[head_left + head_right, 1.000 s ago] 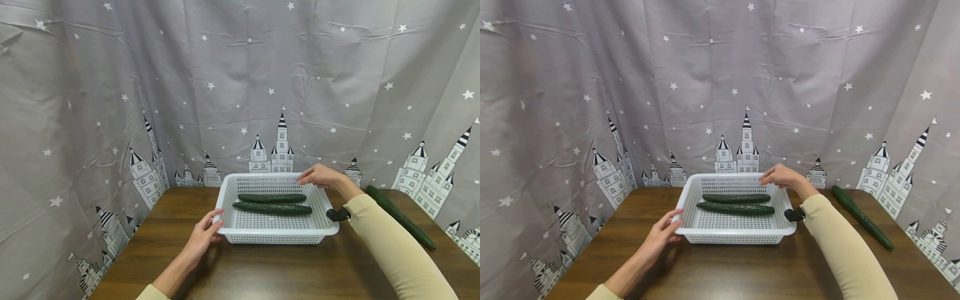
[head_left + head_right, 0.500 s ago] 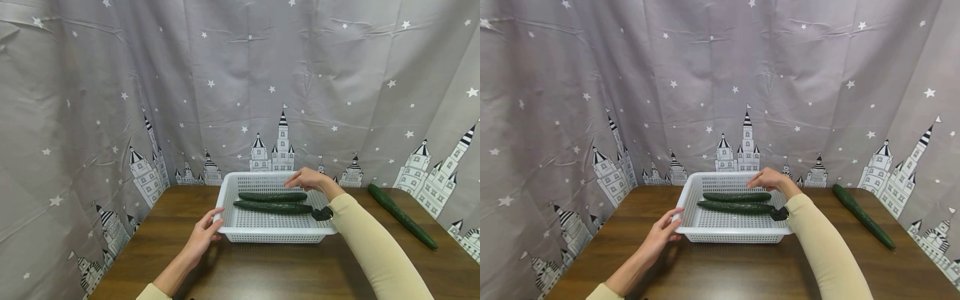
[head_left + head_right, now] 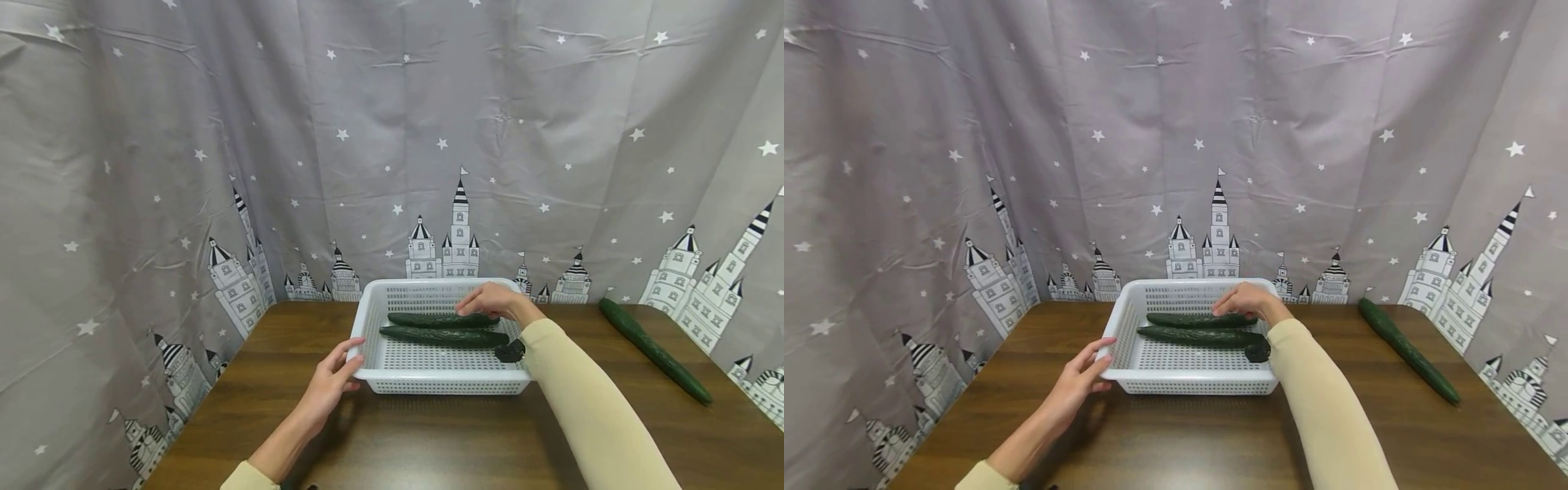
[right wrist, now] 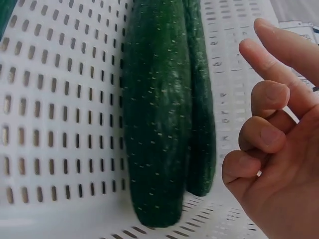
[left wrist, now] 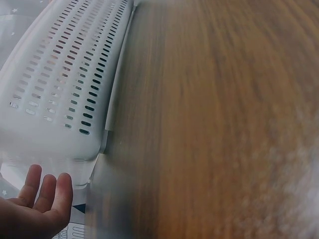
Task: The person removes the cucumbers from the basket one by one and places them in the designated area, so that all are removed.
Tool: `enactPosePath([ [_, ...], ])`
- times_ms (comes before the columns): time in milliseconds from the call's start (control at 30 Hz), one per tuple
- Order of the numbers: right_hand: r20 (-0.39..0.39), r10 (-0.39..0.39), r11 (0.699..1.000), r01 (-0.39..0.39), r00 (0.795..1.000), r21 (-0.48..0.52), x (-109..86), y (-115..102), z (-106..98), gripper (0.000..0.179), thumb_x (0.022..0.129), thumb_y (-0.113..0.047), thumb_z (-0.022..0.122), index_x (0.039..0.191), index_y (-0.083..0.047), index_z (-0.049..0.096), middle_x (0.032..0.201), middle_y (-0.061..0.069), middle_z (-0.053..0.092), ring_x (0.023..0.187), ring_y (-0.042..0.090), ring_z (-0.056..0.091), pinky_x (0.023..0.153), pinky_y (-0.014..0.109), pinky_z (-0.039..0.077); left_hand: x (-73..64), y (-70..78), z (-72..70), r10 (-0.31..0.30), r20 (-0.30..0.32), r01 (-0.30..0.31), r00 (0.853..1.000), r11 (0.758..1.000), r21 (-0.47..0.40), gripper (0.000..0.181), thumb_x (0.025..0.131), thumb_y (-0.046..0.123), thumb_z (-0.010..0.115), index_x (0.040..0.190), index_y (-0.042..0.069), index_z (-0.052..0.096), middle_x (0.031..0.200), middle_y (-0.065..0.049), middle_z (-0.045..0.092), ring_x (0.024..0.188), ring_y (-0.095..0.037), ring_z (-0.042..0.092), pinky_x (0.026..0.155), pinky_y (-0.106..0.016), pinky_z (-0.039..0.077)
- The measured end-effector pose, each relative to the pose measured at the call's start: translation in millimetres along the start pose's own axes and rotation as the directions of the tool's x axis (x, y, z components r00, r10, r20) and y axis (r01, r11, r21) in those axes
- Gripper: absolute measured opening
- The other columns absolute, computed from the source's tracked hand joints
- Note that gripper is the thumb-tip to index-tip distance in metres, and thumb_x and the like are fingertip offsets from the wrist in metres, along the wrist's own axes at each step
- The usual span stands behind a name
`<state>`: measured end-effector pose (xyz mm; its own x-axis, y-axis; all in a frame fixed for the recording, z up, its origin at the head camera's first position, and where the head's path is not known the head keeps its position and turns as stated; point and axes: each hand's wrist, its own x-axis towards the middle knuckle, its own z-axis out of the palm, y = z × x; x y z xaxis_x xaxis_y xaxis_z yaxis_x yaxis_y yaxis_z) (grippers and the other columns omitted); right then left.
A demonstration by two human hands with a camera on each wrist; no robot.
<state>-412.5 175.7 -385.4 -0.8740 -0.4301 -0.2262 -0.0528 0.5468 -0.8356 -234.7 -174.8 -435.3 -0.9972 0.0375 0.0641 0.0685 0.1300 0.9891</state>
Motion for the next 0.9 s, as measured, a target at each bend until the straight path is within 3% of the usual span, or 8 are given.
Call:
enactPosePath([
  [167,0.002,0.038,0.999,-0.038,0.999,-0.015,3.9,6,7,0.036,0.087,-0.023,0.079,0.119,-0.006,0.074,0.11,0.001,0.074,0.051,0.008,0.024,0.053,0.027,0.03,0.2,-2.0,0.6,0.008,-0.007,-0.008,1.0,1.0,-0.013,0.043,0.101,0.026,0.061,0.142,0.016,0.054,0.134,-0.02,0.058,0.101,-0.021,0.061,0.086,-0.04,0.053],
  [233,0.007,0.051,0.998,-0.051,0.999,-0.024,4.5,8,8,0.035,0.086,-0.023,0.079,0.118,-0.008,0.075,0.099,-0.004,0.074,0.051,0.009,0.023,0.052,0.027,0.029,0.2,-2.8,1.0,0.01,-0.008,-0.01,1.0,1.0,-0.02,0.041,0.102,0.023,0.06,0.142,0.015,0.054,0.132,-0.022,0.059,0.1,-0.019,0.061,0.085,-0.041,0.053],
  [333,0.013,0.056,0.997,-0.055,0.998,-0.046,4.7,9,12,0.034,0.086,-0.025,0.078,0.117,-0.011,0.076,0.076,-0.009,0.061,0.054,0.01,0.024,0.054,0.026,0.031,0.6,-3.0,1.1,0.014,-0.015,-0.014,1.0,1.0,-0.023,0.04,0.102,0.022,0.059,0.141,0.015,0.055,0.131,-0.021,0.059,0.099,-0.019,0.061,0.085,-0.041,0.053],
  [467,-0.007,0.066,0.996,-0.066,0.998,-0.056,4.9,7,16,0.033,0.087,-0.026,0.077,0.117,-0.013,0.076,0.082,-0.012,0.063,0.065,0.011,0.036,0.057,0.027,0.034,1.2,-3.1,0.6,0.018,-0.014,-0.019,1.0,0.999,-0.026,0.041,0.102,0.024,0.06,0.142,0.015,0.055,0.132,-0.021,0.058,0.101,-0.02,0.06,0.086,-0.042,0.053],
  [633,-0.044,0.07,0.994,-0.073,0.997,-0.075,6.1,9,23,0.03,0.086,-0.026,0.078,0.113,-0.013,0.078,0.093,-0.007,0.073,0.059,0.013,0.029,0.056,0.028,0.031,-0.2,-4.3,-0.3,0.01,-0.018,-0.01,1.0,1.0,-0.025,0.041,0.101,0.025,0.061,0.141,0.016,0.055,0.131,-0.02,0.059,0.1,-0.02,0.06,0.086,-0.041,0.053],
  [700,-0.053,0.066,0.994,-0.071,0.996,-0.087,6.3,9,24,0.029,0.086,-0.025,0.078,0.112,-0.013,0.078,0.097,-0.003,0.075,0.063,0.012,0.047,0.063,0.028,0.042,-0.2,-4.0,-0.3,0.01,-0.019,-0.01,1.0,1.0,-0.023,0.041,0.101,0.025,0.061,0.141,0.016,0.055,0.131,-0.019,0.06,0.1,-0.02,0.061,0.086,-0.04,0.053],
  [867,-0.07,0.08,0.993,-0.086,0.994,-0.086,6.7,8,23,0.028,0.086,-0.024,0.079,0.111,-0.012,0.079,0.061,-0.007,0.058,0.056,0.01,0.048,0.06,0.026,0.041,1.0,-1.7,0.2,0.012,-0.014,-0.012,1.0,1.0,-0.018,0.041,0.101,0.026,0.061,0.141,0.017,0.056,0.132,-0.019,0.059,0.102,-0.02,0.06,0.086,-0.039,0.053],
  [900,-0.073,0.084,0.992,-0.09,0.994,-0.084,6.7,8,22,0.028,0.085,-0.023,0.079,0.11,-0.012,0.079,0.057,-0.01,0.053,0.052,0.008,0.036,0.056,0.026,0.034,1.1,-1.3,0.3,0.012,-0.013,-0.012,1.0,1.0,-0.017,0.041,0.101,0.026,0.061,0.141,0.017,0.056,0.133,-0.019,0.059,0.102,-0.02,0.06,0.086,-0.039,0.053],
])
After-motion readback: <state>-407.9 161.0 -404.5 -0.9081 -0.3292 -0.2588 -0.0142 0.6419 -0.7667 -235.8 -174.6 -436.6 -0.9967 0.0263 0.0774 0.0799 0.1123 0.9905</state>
